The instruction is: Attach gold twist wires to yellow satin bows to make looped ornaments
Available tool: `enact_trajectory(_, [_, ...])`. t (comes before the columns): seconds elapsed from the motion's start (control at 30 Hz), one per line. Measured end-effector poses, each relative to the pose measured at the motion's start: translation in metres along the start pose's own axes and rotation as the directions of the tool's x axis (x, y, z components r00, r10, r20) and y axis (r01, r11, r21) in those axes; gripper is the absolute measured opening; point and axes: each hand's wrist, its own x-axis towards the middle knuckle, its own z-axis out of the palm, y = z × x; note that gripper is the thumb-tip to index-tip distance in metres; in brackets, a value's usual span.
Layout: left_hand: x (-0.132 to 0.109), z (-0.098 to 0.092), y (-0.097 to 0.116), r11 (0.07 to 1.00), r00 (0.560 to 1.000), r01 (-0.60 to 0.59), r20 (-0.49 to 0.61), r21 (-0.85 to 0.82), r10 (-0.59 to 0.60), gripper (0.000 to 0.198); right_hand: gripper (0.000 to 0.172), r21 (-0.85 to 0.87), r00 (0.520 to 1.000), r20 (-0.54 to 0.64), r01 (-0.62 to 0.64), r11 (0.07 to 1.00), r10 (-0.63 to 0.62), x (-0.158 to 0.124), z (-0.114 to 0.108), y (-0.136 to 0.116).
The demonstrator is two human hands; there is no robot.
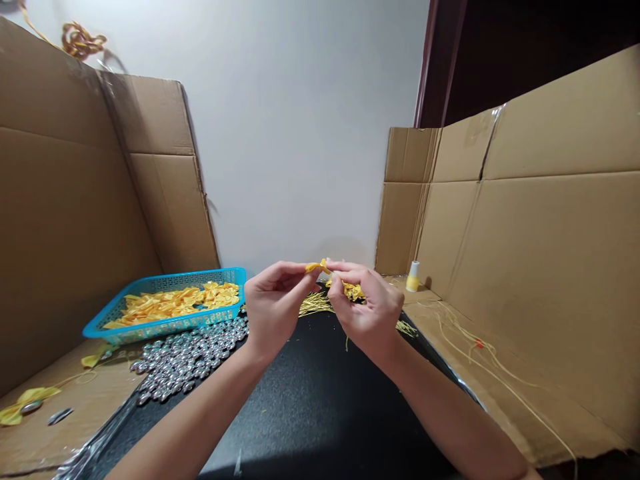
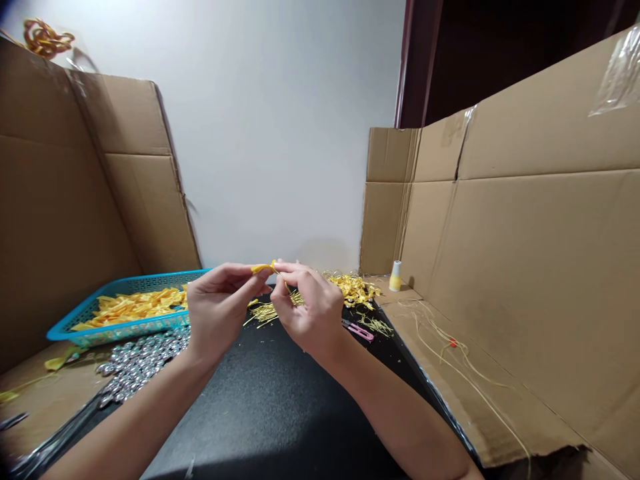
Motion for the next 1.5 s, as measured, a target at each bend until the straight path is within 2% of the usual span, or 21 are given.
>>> enact_trajectory(0.17, [-0.004,-0.001,-0.009,0.980,0.987,-0.156,-0.021,0.124,0.159,0.011,0.017,-0.019,1.000,0.019,0.025,1.000,-0.024,-0.001,0.001,-0.001])
enact_trajectory(0.4, [-0.006,-0.007,-0.019,0.909,0.929,-0.363,0.005,0.203,0.370,0.016,0.019,0.047,0.999,-0.008,0.035,0.998,-0.035,-0.003,0.003,0.001])
enact_trajectory(0.5, [-0.005,-0.009,-0.018,0.864,0.888,-0.453,0.030,0.221,0.458,0.020,0.016,0.070,1.000,-0.015,0.000,0.998,0.001,-0.002,0.002,0.003])
enact_trajectory(0.6, [-0.004,-0.009,-0.015,0.836,0.861,-0.503,0.047,0.220,0.506,0.021,0.012,0.084,0.996,-0.013,-0.092,0.992,0.093,-0.003,0.002,0.005])
enact_trajectory(0.63, [-0.004,-0.009,-0.014,0.851,0.871,-0.489,0.050,0.191,0.489,0.021,0.011,0.110,0.991,-0.004,-0.129,0.986,0.131,-0.004,0.003,0.006])
enact_trajectory(0.7, [-0.003,-0.008,-0.010,0.919,0.920,-0.391,0.058,0.047,0.389,0.018,0.009,0.186,0.980,0.028,-0.198,0.962,0.196,-0.005,0.004,0.007])
enact_trajectory(0.77, [-0.001,-0.008,-0.005,0.971,0.976,-0.176,0.102,-0.164,0.194,0.013,0.007,0.259,0.970,0.061,-0.242,0.935,0.235,-0.005,0.005,0.009])
enact_trajectory(0.8, [0.001,-0.008,-0.002,0.965,0.985,-0.044,0.149,-0.257,0.084,0.013,0.007,0.290,0.967,0.076,-0.256,0.922,0.245,-0.005,0.005,0.009])
enact_trajectory(0.87, [0.004,-0.009,0.004,0.913,0.955,0.195,0.281,-0.358,-0.094,0.018,0.006,0.339,0.963,0.106,-0.271,0.901,0.249,-0.004,0.005,0.011])
enact_trajectory(0.93, [0.007,-0.011,0.009,0.877,0.901,0.326,0.398,-0.355,-0.174,0.021,0.006,0.384,0.959,0.148,-0.280,0.880,0.241,-0.002,0.005,0.014])
enact_trajectory(1.03, [0.010,-0.012,0.012,0.886,0.866,0.353,0.465,-0.300,-0.187,0.025,0.005,0.447,0.950,0.214,-0.304,0.842,0.229,0.000,0.003,0.017])
enact_trajectory(1.2, [0.011,-0.013,0.009,0.920,0.878,0.310,0.443,-0.238,-0.181,0.025,0.004,0.483,0.948,0.248,-0.301,0.822,0.201,0.003,-0.001,0.018])
enact_trajectory(1.33, [0.011,-0.013,0.007,0.929,0.891,0.320,0.394,-0.188,-0.227,0.027,0.004,0.433,0.939,0.310,-0.277,0.858,0.146,0.010,-0.007,0.017])
enact_trajectory(1.5, [0.013,-0.016,0.005,0.910,0.854,0.393,0.419,-0.136,-0.307,0.031,0.008,0.331,0.898,0.427,-0.266,0.905,0.108,0.017,-0.013,0.016])
